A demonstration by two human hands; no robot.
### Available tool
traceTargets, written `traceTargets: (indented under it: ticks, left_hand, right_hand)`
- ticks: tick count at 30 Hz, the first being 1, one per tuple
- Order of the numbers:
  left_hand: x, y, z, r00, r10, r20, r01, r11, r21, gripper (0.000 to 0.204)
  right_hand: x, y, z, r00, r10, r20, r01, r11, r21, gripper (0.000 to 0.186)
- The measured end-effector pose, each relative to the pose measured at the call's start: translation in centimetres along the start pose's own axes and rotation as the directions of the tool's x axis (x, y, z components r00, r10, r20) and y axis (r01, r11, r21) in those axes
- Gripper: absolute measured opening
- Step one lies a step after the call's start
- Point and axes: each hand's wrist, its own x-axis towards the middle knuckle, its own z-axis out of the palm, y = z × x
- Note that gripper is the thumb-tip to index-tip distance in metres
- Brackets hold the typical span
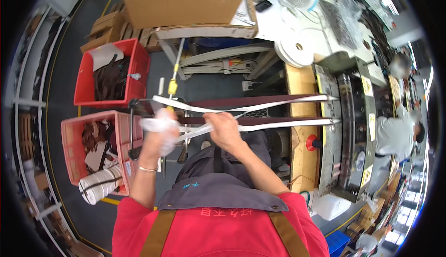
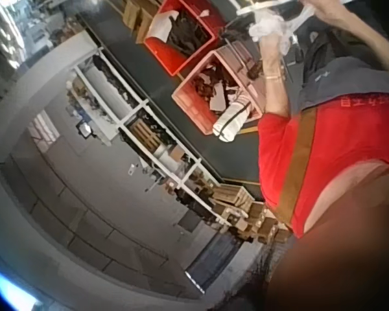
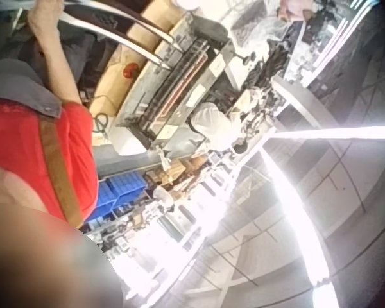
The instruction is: The recorder is cutting and preparing leather straps at a workshop bench using scissors and adhesive tape.
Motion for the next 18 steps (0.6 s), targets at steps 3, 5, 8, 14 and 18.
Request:
traceTargets:
  ticks: [3,5,8,14,18]
  left_hand:
    - [0.1,-0.3,4.2,0.996,0.045,0.072,-0.081,0.235,0.969,0.035]
    - [0.3,-2.0,3.4,0.986,0.036,0.161,-0.165,0.204,0.965,0.013]
    - [0.3,-2.4,2.9,0.989,0.073,-0.127,-0.032,0.954,0.3,0.009]
    - [1.8,-0.1,3.2,0.998,0.056,0.033,-0.013,0.68,-0.733,0.019]
    - [1.0,-0.7,4.4,0.964,0.24,0.114,-0.252,0.687,0.681,0.034]
  right_hand:
    - [0.8,-0.8,-1.2,1.0,-0.018,-0.013,0.018,1.0,-0.001,0.017]
    - [0.7,-1.4,-1.7,0.998,-0.062,0.032,0.063,0.998,-0.018,0.021]
    - [0.0,-1.3,-1.0,0.994,-0.085,0.069,0.088,0.996,-0.035,0.024]
    - [-0.9,-0.1,1.4,0.987,-0.044,0.154,0.058,0.994,-0.089,0.031]
    - [-0.6,0.8,0.2,0.992,-0.029,0.122,0.044,0.991,-0.123,0.033]
